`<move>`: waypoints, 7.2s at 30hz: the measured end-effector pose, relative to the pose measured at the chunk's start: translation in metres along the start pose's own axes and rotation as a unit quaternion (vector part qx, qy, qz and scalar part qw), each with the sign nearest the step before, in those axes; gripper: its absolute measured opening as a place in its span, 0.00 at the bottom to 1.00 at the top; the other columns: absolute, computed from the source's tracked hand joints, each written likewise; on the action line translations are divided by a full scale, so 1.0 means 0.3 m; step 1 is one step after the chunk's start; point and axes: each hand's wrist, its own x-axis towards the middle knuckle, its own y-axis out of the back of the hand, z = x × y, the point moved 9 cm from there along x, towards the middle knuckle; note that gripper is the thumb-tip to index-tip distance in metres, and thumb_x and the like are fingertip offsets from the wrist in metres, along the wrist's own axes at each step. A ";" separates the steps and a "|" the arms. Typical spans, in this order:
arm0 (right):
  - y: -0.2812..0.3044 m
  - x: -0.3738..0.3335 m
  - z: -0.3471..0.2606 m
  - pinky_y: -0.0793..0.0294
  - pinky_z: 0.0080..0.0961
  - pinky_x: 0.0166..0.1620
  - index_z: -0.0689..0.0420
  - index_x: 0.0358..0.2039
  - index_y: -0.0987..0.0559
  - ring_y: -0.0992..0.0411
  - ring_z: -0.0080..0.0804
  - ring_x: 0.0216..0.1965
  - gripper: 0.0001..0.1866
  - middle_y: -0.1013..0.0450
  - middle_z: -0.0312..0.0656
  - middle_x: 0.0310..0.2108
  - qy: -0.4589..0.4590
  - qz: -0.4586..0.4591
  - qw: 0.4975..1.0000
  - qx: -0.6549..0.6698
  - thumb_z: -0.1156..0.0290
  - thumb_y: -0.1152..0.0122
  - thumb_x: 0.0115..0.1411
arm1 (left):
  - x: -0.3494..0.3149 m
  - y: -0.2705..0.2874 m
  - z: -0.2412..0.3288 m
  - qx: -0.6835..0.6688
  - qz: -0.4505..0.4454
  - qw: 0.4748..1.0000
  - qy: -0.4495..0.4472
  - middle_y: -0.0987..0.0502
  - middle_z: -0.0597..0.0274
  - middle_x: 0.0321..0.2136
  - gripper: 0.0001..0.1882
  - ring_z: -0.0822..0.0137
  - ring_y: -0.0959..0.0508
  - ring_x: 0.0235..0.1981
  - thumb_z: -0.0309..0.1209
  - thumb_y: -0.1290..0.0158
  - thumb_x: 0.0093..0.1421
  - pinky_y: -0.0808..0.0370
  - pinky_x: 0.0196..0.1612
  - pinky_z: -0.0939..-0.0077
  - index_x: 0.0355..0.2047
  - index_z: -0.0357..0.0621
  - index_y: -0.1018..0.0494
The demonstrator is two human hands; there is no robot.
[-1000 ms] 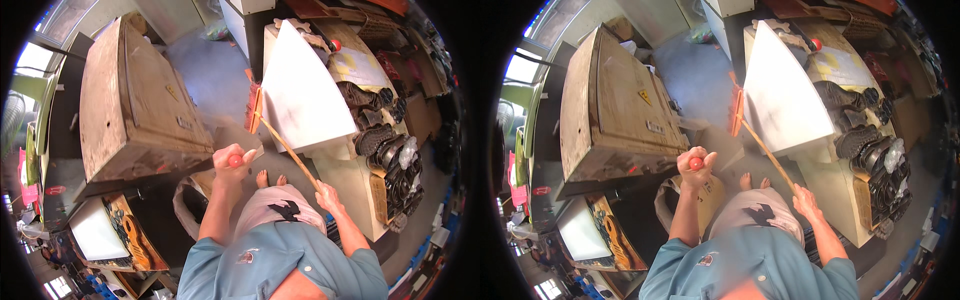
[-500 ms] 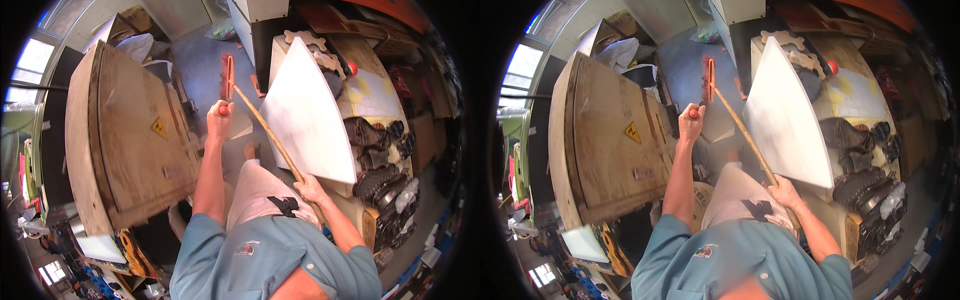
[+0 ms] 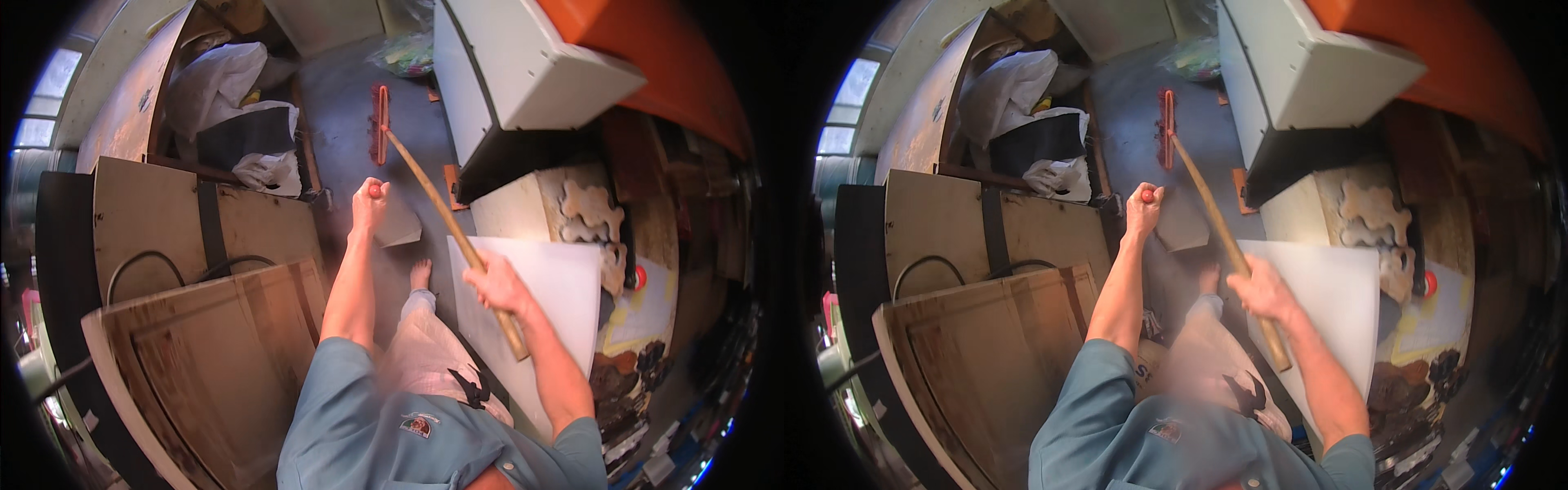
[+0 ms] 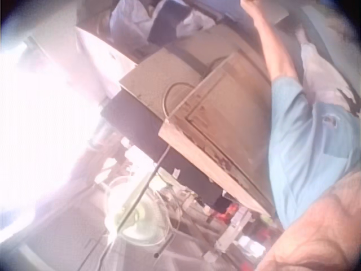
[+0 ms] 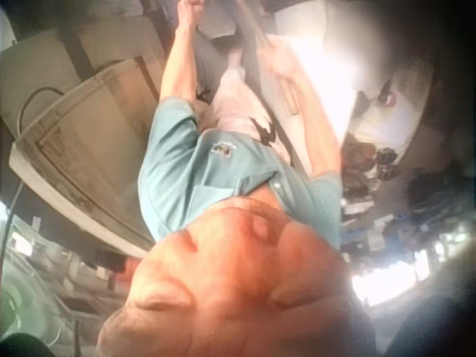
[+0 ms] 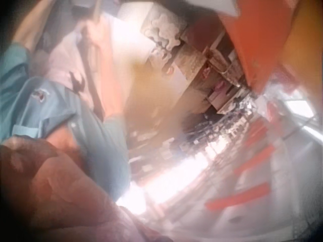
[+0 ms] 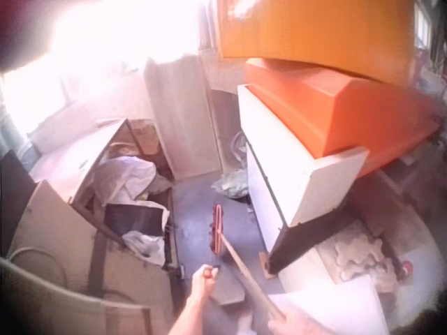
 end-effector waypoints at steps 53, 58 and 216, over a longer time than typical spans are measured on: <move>0.053 0.262 -0.673 0.24 0.27 0.40 0.63 0.46 0.21 0.24 0.25 0.34 0.09 0.22 0.41 0.35 0.249 0.035 0.901 0.353 0.71 0.40 0.73 | -0.044 -0.163 -0.626 0.061 0.101 0.954 0.275 0.23 0.38 0.58 0.37 0.43 0.23 0.61 0.38 0.32 0.56 0.26 0.66 0.54 0.63 0.33 0.28; 0.070 -0.390 -0.948 0.31 0.32 0.38 0.64 0.38 0.27 0.33 0.34 0.31 0.06 0.34 0.42 0.31 0.575 -0.007 0.773 0.266 0.76 0.49 0.72 | -0.400 -0.377 -0.543 0.040 -0.020 0.960 0.276 0.18 0.38 0.53 0.30 0.43 0.20 0.59 0.39 0.32 0.55 0.25 0.64 0.54 0.56 0.35 0.21; -4.131 -1.428 -0.130 0.54 0.61 0.77 0.65 0.72 0.33 0.48 0.60 0.77 0.43 0.44 0.63 0.75 0.488 0.228 0.656 -0.529 0.44 0.39 0.69 | -3.162 3.866 -1.449 0.060 0.355 0.919 -0.161 0.18 0.46 0.51 0.15 0.44 0.20 0.57 0.24 0.39 0.66 0.23 0.61 0.55 0.53 0.36 0.21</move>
